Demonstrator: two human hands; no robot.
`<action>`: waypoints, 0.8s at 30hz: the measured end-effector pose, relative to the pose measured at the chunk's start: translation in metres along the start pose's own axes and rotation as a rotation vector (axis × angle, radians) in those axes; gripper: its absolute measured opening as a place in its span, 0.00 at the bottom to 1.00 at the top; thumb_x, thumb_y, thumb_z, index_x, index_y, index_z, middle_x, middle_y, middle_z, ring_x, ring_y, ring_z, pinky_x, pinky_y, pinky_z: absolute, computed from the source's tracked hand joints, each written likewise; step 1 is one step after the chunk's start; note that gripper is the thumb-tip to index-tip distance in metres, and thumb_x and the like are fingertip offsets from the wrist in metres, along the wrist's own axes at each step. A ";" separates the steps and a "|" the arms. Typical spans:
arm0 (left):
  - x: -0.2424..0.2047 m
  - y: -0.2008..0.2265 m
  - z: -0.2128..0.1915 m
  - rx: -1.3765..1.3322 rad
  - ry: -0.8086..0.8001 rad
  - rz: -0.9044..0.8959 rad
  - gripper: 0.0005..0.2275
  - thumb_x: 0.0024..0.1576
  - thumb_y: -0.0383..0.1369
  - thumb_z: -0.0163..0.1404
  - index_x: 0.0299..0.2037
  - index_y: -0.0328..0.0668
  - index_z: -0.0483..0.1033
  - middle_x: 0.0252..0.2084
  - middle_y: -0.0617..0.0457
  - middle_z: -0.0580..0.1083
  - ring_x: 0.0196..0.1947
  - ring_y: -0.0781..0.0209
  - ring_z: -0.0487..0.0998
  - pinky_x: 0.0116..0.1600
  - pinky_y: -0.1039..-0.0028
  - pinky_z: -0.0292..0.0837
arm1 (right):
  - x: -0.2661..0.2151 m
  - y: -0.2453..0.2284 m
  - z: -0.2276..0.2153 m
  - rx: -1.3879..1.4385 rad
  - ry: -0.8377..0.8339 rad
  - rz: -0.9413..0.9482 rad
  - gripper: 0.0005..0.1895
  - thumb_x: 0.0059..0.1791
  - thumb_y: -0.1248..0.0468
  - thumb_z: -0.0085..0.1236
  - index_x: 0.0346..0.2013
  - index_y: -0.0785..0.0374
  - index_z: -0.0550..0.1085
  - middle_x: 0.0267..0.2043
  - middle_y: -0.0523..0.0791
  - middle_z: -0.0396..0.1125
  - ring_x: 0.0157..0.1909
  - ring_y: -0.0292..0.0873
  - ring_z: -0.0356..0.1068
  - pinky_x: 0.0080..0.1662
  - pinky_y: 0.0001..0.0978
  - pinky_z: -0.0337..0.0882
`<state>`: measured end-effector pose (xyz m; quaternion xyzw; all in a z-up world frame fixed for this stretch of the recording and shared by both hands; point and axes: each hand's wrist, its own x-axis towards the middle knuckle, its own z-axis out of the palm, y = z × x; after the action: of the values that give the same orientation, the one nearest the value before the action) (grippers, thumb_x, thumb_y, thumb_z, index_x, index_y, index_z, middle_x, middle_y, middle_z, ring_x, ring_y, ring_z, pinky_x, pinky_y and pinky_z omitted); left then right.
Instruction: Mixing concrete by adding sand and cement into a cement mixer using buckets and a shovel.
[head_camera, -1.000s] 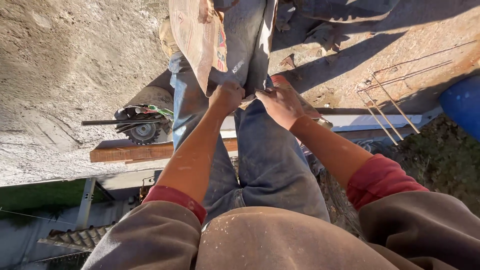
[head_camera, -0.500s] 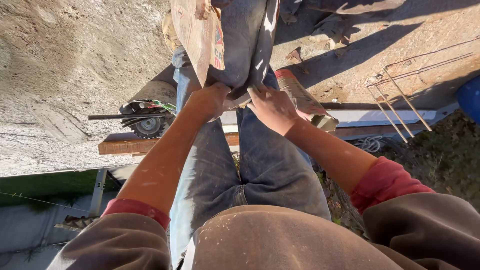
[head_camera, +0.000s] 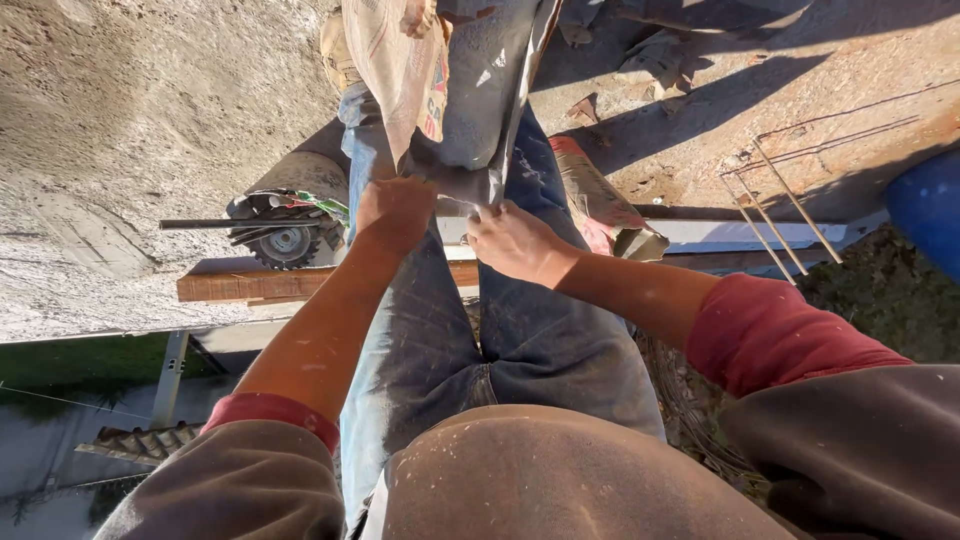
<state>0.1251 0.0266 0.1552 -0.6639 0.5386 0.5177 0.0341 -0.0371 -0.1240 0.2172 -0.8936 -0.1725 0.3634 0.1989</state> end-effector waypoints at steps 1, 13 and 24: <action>-0.002 -0.001 -0.010 0.021 -0.017 -0.001 0.05 0.54 0.29 0.51 0.33 0.48 0.82 0.40 0.52 0.79 0.41 0.51 0.83 0.40 0.60 0.78 | -0.022 0.005 0.005 0.094 0.080 0.016 0.13 0.51 0.58 0.55 0.43 0.63 0.79 0.44 0.44 0.68 0.48 0.44 0.67 0.45 0.37 0.70; 0.012 0.058 -0.036 -0.170 -0.178 -0.138 0.08 0.62 0.33 0.48 0.47 0.48 0.79 0.48 0.49 0.78 0.47 0.49 0.81 0.46 0.59 0.77 | -0.088 0.006 0.025 0.930 0.536 0.619 0.11 0.53 0.63 0.60 0.49 0.61 0.79 0.44 0.51 0.68 0.49 0.52 0.68 0.52 0.42 0.68; 0.081 0.083 -0.007 -0.622 -0.082 -0.061 0.23 0.51 0.35 0.51 0.60 0.53 0.70 0.55 0.49 0.75 0.52 0.45 0.77 0.49 0.57 0.73 | -0.042 0.031 0.015 1.548 -0.406 1.113 0.29 0.54 0.38 0.47 0.42 0.64 0.72 0.28 0.46 0.70 0.26 0.42 0.68 0.33 0.37 0.67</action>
<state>0.0582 -0.0670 0.1422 -0.6367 0.3325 0.6828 -0.1334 -0.0706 -0.1665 0.2168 -0.3900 0.5298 0.5655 0.4974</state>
